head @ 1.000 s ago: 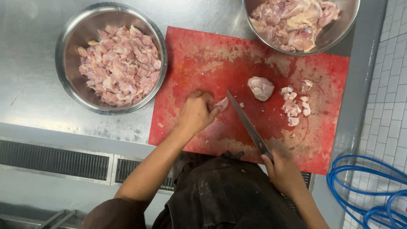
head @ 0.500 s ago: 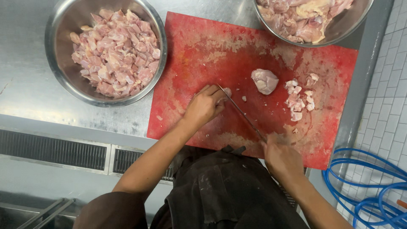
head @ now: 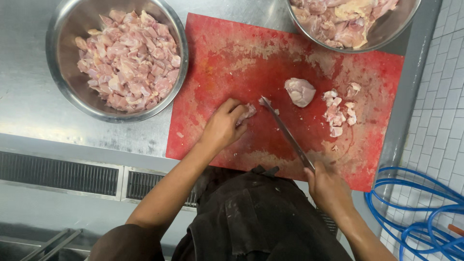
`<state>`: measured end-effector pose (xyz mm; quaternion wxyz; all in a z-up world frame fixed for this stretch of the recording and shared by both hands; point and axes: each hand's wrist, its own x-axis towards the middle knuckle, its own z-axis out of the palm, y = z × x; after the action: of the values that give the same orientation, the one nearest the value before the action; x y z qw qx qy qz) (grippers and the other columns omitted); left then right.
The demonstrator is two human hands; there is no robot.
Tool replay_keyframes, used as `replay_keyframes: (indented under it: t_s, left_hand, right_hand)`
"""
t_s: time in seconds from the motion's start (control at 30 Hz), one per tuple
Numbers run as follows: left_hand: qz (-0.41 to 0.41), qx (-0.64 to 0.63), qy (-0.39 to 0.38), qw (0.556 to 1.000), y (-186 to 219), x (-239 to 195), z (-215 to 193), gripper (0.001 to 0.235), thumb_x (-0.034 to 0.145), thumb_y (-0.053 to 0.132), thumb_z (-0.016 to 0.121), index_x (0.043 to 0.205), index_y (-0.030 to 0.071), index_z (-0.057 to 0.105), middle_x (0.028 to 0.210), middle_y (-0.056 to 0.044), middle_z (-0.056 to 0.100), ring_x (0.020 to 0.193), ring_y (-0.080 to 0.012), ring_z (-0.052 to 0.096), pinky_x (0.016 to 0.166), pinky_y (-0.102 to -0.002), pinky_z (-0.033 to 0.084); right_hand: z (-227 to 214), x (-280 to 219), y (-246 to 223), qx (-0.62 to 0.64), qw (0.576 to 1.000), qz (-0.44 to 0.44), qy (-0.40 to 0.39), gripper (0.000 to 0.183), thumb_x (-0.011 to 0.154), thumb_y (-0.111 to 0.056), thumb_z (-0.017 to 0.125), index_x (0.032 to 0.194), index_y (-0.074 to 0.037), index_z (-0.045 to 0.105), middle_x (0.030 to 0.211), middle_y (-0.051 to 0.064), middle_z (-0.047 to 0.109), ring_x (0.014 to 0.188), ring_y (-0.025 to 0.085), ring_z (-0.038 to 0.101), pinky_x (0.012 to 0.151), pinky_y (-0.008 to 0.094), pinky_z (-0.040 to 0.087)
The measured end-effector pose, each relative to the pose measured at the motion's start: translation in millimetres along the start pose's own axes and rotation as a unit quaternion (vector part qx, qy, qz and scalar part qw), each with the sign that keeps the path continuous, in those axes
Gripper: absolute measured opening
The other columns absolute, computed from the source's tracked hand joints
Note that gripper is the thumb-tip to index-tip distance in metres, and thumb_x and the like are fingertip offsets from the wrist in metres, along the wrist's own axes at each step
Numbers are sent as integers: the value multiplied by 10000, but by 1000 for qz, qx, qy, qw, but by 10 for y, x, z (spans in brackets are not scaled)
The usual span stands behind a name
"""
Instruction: The person cuts raw chicken meat into small pieces on a red cutting board using a kitchen knife and places the processed pieces into a metal bowl.
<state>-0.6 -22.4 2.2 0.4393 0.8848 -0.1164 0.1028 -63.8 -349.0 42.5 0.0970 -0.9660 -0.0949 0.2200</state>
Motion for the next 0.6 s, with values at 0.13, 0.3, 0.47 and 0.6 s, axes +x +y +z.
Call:
replay_keyframes:
  t_s: [0.13,0.3,0.47,0.6]
  left_hand:
    - [-3,44,-20,999,-30,-38,7,322,761,45,734,1078,70,687,1087,-116,651,1000,-347,639,870,-441,560]
    - [1,57,-33,998,-64,20,53,276,761,48,723,1034,76,690,1005,-118,643,946,-348,630,860,-443,557]
    - [21,49,-29,998,-136,48,101,213,771,42,696,980,47,655,1017,-137,663,907,-357,628,827,-446,555]
    - [-23,99,6,995,-195,99,1,152,803,41,695,948,46,648,922,-150,632,904,-364,639,825,-469,552]
  right_hand:
    - [48,-92,-97,-5,999,-38,13,315,980,-359,541,996,-46,565,710,251,673,696,490,668,613,596,521]
    - [-40,109,-332,5,998,-33,-48,303,986,-336,541,1007,-34,556,687,269,678,685,494,676,617,606,513]
    - [42,636,-707,36,996,-24,-73,324,1034,-329,497,1020,-7,536,748,279,689,743,507,680,668,614,510]
    - [30,592,-655,62,995,-18,-74,327,1025,-342,503,1044,-18,541,771,287,696,770,506,683,686,615,509]
